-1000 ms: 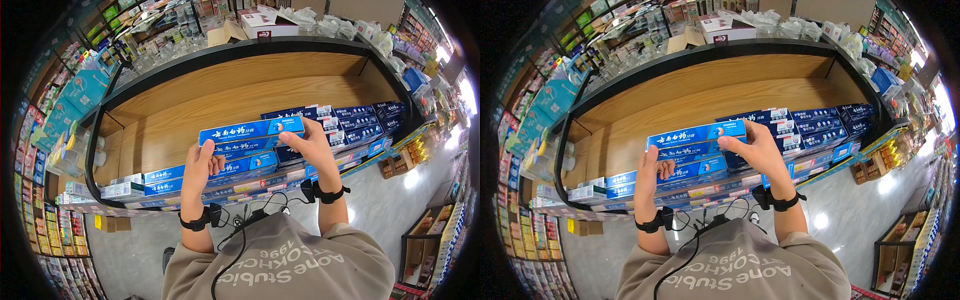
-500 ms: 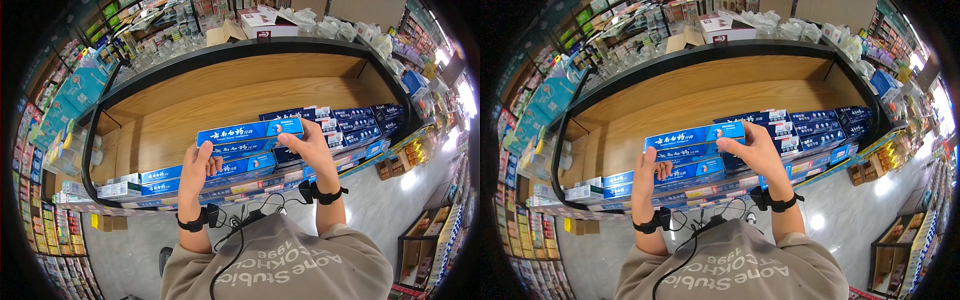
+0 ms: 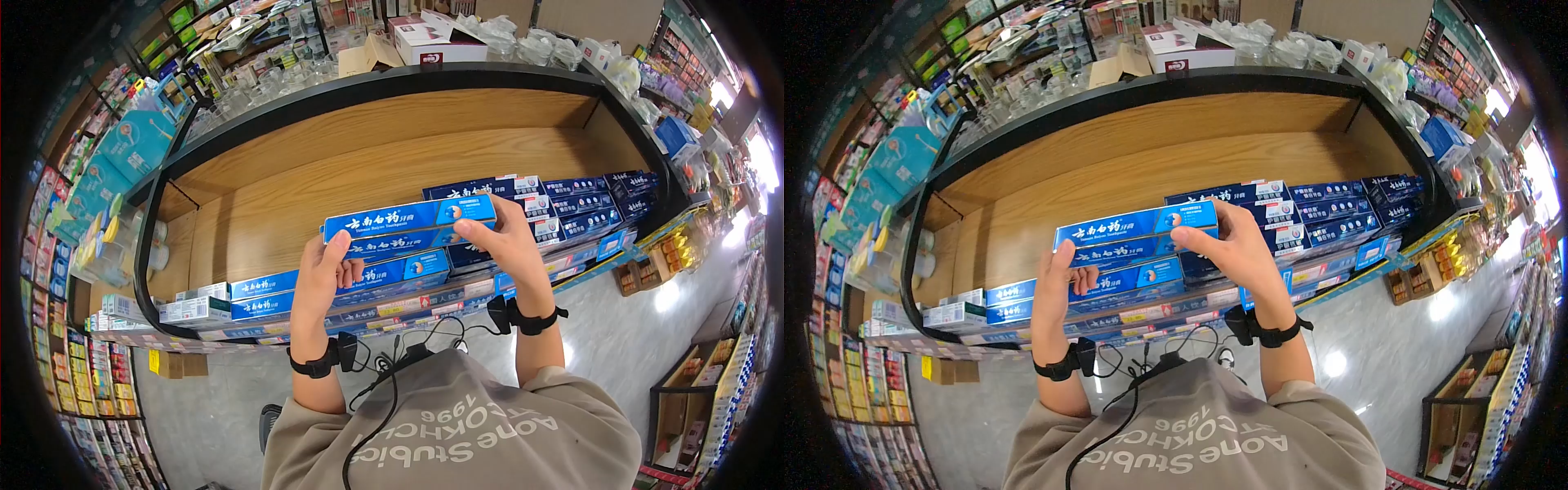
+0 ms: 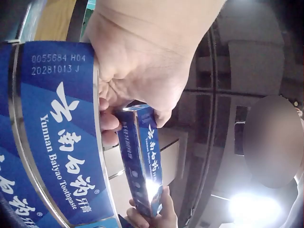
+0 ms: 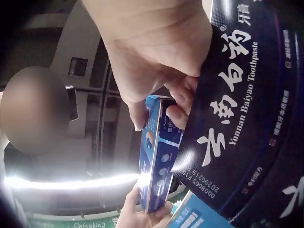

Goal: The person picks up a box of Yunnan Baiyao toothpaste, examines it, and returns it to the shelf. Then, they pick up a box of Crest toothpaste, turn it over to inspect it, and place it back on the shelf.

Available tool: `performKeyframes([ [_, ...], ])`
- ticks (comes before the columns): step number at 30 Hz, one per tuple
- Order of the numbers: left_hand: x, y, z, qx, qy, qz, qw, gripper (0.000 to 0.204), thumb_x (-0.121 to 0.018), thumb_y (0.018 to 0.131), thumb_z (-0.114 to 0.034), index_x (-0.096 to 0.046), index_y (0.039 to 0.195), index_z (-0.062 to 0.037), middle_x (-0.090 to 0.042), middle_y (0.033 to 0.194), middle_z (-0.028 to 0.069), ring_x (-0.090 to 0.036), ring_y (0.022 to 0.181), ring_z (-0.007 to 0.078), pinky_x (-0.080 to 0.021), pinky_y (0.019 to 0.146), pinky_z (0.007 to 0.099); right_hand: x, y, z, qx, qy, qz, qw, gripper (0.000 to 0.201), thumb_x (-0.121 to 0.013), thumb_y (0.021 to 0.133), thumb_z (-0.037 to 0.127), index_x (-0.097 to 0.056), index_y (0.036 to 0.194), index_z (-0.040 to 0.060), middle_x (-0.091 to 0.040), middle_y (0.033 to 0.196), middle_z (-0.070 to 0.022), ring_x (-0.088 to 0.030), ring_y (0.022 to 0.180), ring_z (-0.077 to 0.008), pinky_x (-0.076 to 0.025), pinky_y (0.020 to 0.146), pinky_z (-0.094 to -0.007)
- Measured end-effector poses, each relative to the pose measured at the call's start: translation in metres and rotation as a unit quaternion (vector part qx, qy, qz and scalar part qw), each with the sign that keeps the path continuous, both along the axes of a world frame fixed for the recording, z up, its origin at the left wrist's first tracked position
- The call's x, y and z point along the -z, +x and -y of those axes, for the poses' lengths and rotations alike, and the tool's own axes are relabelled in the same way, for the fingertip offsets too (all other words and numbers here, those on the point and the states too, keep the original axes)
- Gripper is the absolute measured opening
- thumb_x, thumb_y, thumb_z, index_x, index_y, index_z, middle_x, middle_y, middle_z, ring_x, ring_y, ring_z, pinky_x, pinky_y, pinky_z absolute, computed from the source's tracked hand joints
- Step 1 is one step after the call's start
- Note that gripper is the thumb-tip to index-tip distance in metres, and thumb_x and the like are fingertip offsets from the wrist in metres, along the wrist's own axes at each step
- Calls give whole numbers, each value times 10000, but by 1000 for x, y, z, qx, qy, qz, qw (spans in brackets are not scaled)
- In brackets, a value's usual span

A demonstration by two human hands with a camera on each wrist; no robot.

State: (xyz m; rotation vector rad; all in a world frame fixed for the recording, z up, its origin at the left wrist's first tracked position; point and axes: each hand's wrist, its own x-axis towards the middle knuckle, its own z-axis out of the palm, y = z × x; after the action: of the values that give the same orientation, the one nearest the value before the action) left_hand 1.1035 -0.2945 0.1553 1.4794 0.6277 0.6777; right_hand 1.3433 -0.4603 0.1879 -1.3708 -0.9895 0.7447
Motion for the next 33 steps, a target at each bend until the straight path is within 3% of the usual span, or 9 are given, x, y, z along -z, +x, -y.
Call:
performKeyframes([
  [11,0,-1,2,0,8,24,1000,426,-640,957,-419,-638,996,5,-672,737,109,-557,580,90,-419,523,226,7,3,0,-17,40,-8,999,291,-850,851,197,-678,1015,30,-675,919,5,-584,859,-68,-475,783,-231],
  [14,10,-8,-3,28,25,32,999,426,-708,924,-343,-631,1123,26,-692,882,121,-620,741,115,-490,657,243,3,5,5,-43,48,-2,998,393,-843,855,174,-658,1163,13,-676,1046,-30,-617,948,-98,-508,851,-257],
  [18,2,-6,11,-5,127,93,988,512,-807,831,-220,-612,1239,19,-658,1113,119,-612,1047,165,-481,921,299,5,9,4,-75,102,-20,992,504,-843,842,124,-616,1282,27,-665,1178,-52,-631,1062,-118,-535,912,-283],
  [21,-4,-5,16,-36,242,114,963,503,-809,809,-177,-618,1237,7,-664,1111,101,-618,1027,164,-494,902,303,3,12,7,-98,75,-33,992,568,-842,828,79,-592,1337,50,-660,1213,-56,-633,1111,-128,-540,946,-295],
  [22,-17,-7,24,-43,260,87,961,540,-860,761,-178,-632,1222,-10,-668,1117,99,-634,1016,198,-502,896,327,2,12,8,-98,80,-43,991,560,-838,820,43,-598,1326,56,-653,1242,-57,-635,1118,-133,-542,950,-300],
  [25,-31,-14,23,-93,448,-3,889,596,-923,712,-243,-651,1200,-35,-673,1112,121,-652,999,256,-514,856,354,6,16,7,-109,104,-57,987,562,-836,813,24,-597,1320,53,-650,1241,-52,-634,1119,-135,-544,956,-306],
  [26,-37,-12,25,-119,483,4,867,660,-956,649,-313,-665,1184,-58,-669,1125,125,-644,1021,302,-509,838,386,8,15,6,-103,108,-47,988,549,-828,819,10,-595,1315,50,-650,1227,-45,-631,1121,-138,-544,956,-308],
  [29,-57,-9,28,-125,615,-63,776,590,-917,669,-233,-679,1189,-86,-672,1180,100,-633,1059,308,-485,907,384,6,11,3,-102,95,-34,990,531,-818,833,2,-596,1313,47,-647,1215,-40,-626,1119,-134,-542,953,-298],
  [33,-74,1,31,-63,683,-136,715,524,-867,708,-201,-685,1187,-91,-688,1183,85,-637,1086,293,-460,928,403,6,11,2,-99,75,-32,992,532,-809,852,9,-580,1331,43,-647,1210,-50,-623,1113,-128,-542,952,-291],
])
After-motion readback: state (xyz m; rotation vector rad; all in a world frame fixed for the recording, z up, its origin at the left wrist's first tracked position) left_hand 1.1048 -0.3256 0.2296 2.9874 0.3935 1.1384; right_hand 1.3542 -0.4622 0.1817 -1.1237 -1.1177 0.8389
